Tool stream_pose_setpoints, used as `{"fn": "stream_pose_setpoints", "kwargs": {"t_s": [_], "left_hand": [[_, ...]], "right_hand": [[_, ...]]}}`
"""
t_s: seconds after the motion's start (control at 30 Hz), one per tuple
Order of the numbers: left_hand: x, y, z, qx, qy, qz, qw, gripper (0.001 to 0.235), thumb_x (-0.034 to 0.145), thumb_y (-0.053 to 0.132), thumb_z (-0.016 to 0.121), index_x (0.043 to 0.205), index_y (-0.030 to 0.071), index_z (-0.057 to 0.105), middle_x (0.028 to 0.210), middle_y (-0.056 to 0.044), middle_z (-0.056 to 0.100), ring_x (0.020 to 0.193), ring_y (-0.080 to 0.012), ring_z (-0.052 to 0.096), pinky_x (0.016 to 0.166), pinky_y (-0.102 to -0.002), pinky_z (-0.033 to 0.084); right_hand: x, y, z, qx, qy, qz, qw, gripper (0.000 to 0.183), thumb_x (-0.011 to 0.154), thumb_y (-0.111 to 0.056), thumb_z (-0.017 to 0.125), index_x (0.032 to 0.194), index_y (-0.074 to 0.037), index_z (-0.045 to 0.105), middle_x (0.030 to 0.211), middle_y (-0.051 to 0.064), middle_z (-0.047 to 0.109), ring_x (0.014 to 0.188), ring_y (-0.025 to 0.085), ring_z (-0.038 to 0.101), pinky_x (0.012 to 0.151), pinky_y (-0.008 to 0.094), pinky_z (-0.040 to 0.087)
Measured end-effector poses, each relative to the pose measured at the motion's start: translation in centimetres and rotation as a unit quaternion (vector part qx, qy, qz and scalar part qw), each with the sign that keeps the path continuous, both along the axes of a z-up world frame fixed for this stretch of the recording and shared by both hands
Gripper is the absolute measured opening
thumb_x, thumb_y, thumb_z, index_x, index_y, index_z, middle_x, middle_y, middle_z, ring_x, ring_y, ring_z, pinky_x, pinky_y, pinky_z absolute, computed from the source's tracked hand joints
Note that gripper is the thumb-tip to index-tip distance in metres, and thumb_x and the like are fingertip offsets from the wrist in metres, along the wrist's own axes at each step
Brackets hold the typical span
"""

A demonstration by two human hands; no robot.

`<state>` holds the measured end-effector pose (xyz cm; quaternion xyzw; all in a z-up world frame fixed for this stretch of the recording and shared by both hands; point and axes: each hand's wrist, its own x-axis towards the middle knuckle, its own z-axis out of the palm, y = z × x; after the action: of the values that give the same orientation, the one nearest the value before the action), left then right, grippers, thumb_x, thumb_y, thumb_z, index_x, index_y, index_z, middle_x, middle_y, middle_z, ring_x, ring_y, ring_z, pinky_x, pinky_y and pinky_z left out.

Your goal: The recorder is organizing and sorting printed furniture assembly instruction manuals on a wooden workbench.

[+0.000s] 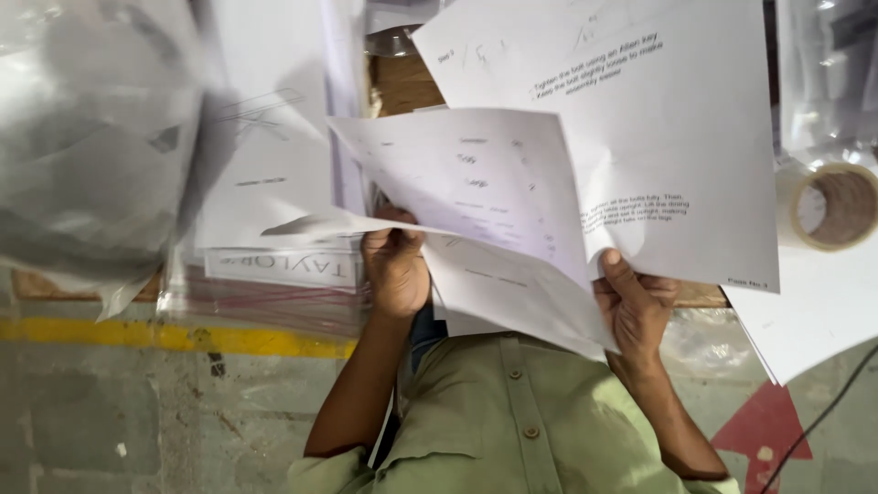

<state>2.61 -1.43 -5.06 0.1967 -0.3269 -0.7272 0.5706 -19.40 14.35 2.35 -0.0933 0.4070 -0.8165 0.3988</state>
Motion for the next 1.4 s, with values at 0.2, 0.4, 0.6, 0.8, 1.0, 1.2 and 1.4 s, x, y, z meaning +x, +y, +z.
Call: {"fn": "stream_pose_setpoints", "kwargs": {"t_s": [0.2, 0.4, 0.6, 0.8, 1.0, 1.2, 1.4], "left_hand": [[-0.3, -0.2, -0.1, 0.054, 0.005, 0.012, 0.998, 0.024, 0.095, -0.006, 0.074, 0.114, 0.008, 0.074, 0.104, -0.001, 0.072, 0.096, -0.0104, 0.064, 0.094, -0.026, 0.053], [-0.2, -0.1, -0.1, 0.057, 0.006, 0.003, 0.998, 0.021, 0.097, -0.005, 0.073, 0.115, 0.005, 0.075, 0.106, -0.001, 0.071, 0.098, -0.0086, 0.063, 0.092, -0.024, 0.052], [-0.6, -0.2, 0.8, 0.031, 0.014, -0.009, 0.999, 0.017, 0.096, -0.004, 0.075, 0.108, 0.007, 0.073, 0.106, 0.0, 0.07, 0.101, -0.0104, 0.063, 0.098, -0.027, 0.051], [-1.1, -0.3, 1.4, 0.071, -0.014, 0.0, 0.997, 0.022, 0.094, -0.002, 0.075, 0.115, 0.005, 0.073, 0.101, 0.002, 0.069, 0.093, -0.0069, 0.059, 0.092, -0.024, 0.048], [-2.4, -0.4, 2.9, 0.035, -0.025, 0.014, 0.999, 0.02, 0.095, 0.001, 0.077, 0.114, 0.006, 0.073, 0.099, 0.003, 0.068, 0.092, -0.007, 0.059, 0.089, -0.023, 0.049], [-3.8, -0.3, 4.0, -0.017, -0.068, -0.01, 0.997, 0.018, 0.097, 0.01, 0.078, 0.115, 0.008, 0.074, 0.096, 0.005, 0.067, 0.087, -0.0053, 0.055, 0.083, -0.023, 0.048], [-4.4, 0.2, 2.9, -0.066, -0.125, -0.026, 0.99, 0.012, 0.098, 0.008, 0.078, 0.108, 0.005, 0.072, 0.094, 0.002, 0.067, 0.081, -0.0056, 0.053, 0.076, -0.023, 0.045]], "right_hand": [[0.1, 5.1, -9.3, 0.098, 0.022, 0.066, 0.993, 0.014, 0.104, -0.003, 0.067, 0.112, 0.006, 0.074, 0.097, 0.014, 0.075, 0.078, 0.016, 0.069, 0.064, 0.027, 0.055], [1.5, 3.9, -6.2, 0.2, 0.05, 0.124, 0.971, 0.023, 0.093, -0.001, 0.063, 0.116, 0.002, 0.063, 0.101, 0.006, 0.073, 0.087, 0.01, 0.071, 0.072, 0.023, 0.06], [0.3, 8.7, -7.5, 0.346, 0.104, 0.297, 0.884, 0.028, 0.105, -0.023, 0.059, 0.092, 0.001, 0.057, 0.065, 0.003, 0.046, 0.056, 0.008, 0.041, 0.052, 0.025, 0.035], [-0.8, 10.8, -9.6, 0.482, 0.076, 0.329, 0.809, 0.027, 0.097, -0.024, 0.065, 0.104, 0.002, 0.067, 0.069, 0.0, 0.049, 0.06, 0.011, 0.039, 0.054, 0.029, 0.036], [-6.5, 11.8, -12.8, 0.405, 0.367, 0.488, 0.681, 0.069, 0.073, -0.035, 0.081, 0.134, -0.01, 0.064, 0.124, 0.012, 0.074, 0.112, 0.022, 0.071, 0.094, 0.036, 0.058], [-6.6, 1.4, 6.5, -0.137, 0.13, 0.248, 0.95, 0.096, 0.091, -0.057, 0.069, 0.156, 0.002, 0.03, 0.163, 0.017, 0.045, 0.15, 0.029, 0.045, 0.126, 0.041, 0.033], [-6.4, 0.1, 4.7, 0.123, 0.381, 0.187, 0.897, 0.056, 0.109, -0.012, 0.055, 0.16, 0.005, 0.039, 0.148, 0.026, 0.058, 0.135, 0.024, 0.057, 0.114, 0.035, 0.046]]}}
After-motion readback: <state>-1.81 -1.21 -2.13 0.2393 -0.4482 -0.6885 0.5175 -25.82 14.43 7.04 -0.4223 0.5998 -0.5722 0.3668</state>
